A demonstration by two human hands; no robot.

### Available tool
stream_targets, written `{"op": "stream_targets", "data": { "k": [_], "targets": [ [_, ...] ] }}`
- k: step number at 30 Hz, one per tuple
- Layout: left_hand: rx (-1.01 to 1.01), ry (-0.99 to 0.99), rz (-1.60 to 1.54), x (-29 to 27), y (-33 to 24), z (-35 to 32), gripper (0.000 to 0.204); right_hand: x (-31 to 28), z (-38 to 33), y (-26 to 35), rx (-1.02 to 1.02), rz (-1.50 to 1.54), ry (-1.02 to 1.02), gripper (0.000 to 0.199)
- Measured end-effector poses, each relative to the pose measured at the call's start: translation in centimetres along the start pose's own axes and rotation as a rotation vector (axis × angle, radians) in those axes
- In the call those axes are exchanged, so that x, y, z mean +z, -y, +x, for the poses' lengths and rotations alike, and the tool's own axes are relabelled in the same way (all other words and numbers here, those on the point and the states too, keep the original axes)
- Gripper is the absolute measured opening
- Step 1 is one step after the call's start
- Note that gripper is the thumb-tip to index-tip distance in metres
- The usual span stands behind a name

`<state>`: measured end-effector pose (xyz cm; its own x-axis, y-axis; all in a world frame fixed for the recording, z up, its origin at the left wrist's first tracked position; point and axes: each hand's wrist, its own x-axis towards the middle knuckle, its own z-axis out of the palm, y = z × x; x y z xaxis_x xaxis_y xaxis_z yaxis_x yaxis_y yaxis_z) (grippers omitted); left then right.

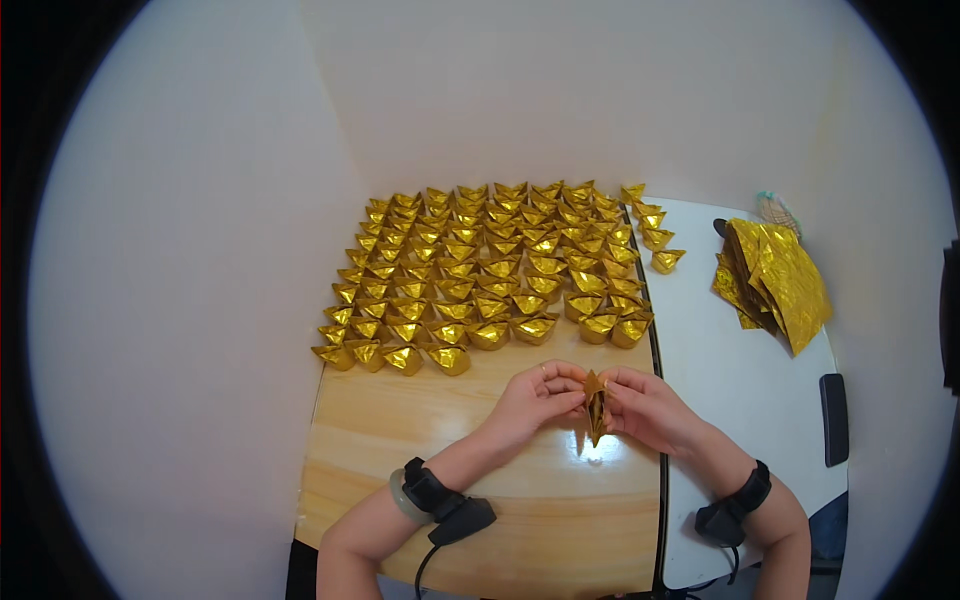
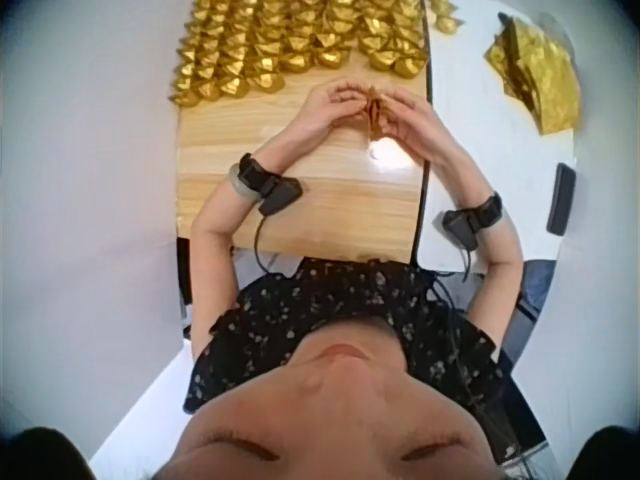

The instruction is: Folding several pieces of square gold paper into decorative ingot shapes.

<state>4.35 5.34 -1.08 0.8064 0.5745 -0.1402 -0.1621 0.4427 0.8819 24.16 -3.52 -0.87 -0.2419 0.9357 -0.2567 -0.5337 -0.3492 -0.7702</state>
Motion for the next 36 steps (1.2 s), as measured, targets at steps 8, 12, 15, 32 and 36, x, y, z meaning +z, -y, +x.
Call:
{"op": "stream_targets", "data": {
  "k": [8,12,15,32,36],
  "targets": [
    [-0.032,0.060,-0.109,-0.1,0.5,0.0,0.027,-0.5,-0.1,0.2,0.043,0.069,0.067,0.016],
    [-0.002,0.064,-0.187,-0.3,0.4,0.0,0.024,-0.3,0.0,0.2,0.045,0.041,0.017,0.017],
    [-0.004,0.071,-0.263,-0.9,1.2,0.2,0.019,-0.6,0.0,0.3,0.036,0.075,0.015,0.017],
    [0.480,0.146,0.708,1.5,-0.4,-1.0,0.050,0.3,-0.8,1.9,0.208,-0.148,-0.078,0.019],
    [0.707,0.268,0.983,1.2,-0.5,-1.2,0.041,-0.3,-0.9,2.1,0.269,-0.241,0.016,0.019]
  ]
}}
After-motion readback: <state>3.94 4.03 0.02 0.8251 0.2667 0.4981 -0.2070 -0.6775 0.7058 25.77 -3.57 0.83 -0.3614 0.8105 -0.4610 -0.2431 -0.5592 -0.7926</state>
